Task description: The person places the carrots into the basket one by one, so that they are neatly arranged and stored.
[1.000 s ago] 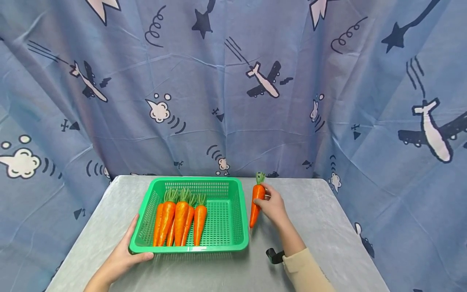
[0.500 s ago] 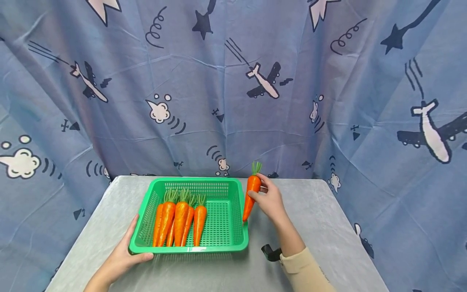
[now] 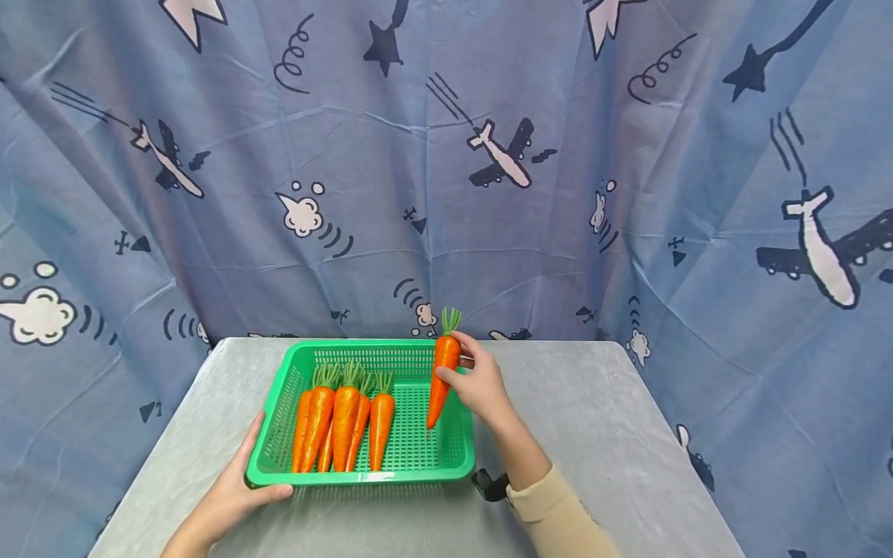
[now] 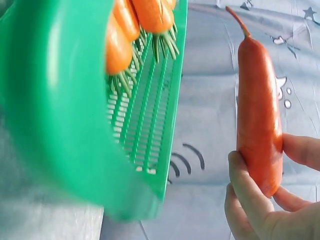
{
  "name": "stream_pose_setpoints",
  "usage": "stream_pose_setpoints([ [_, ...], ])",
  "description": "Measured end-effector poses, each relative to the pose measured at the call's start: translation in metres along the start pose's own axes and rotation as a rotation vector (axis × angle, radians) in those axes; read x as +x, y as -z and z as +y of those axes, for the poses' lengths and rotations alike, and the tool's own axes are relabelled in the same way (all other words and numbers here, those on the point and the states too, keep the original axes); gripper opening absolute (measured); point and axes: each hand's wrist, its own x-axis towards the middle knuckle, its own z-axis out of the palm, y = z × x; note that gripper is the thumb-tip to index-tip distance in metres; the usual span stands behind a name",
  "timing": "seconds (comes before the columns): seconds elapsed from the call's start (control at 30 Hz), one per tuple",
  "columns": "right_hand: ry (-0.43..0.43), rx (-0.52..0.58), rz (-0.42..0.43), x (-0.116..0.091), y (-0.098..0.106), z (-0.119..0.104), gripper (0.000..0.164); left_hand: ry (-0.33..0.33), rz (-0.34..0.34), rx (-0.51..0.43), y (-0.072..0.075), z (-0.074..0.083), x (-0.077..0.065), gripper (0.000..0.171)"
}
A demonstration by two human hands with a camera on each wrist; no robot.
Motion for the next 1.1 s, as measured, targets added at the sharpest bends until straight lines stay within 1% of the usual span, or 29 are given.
stream_pose_setpoints([
  [0.2,0.012,0.028,-0.05,0.001,-0.02,0.002,0.065,0.047,0.0,-0.001,0.0,0.002,-0.002,0.121],
  [0.27,0.017,0.029,-0.068,0.002,-0.026,0.004,0.066,0.053,-0.002,-0.007,0.0,0.003,-0.002,0.121],
  [0.43,0.022,0.015,-0.106,0.0,-0.042,0.005,0.065,0.054,-0.001,-0.01,0.001,0.002,-0.002,0.121],
  [0.63,-0.002,-0.003,-0.15,-0.003,-0.065,0.004,0.062,0.051,-0.004,-0.017,0.0,0.001,0.0,0.12],
  [0.9,-0.058,-0.009,-0.16,-0.006,-0.095,0.004,0.062,0.044,-0.003,-0.007,0.001,0.003,0.0,0.121],
  [1.03,-0.089,-0.023,-0.148,-0.008,-0.108,0.008,0.063,0.037,-0.009,-0.008,0.001,0.002,-0.001,0.121],
  [1.1,-0.09,-0.043,-0.135,-0.009,-0.115,0.009,0.063,0.03,-0.008,-0.009,0.0,0.001,-0.001,0.121],
])
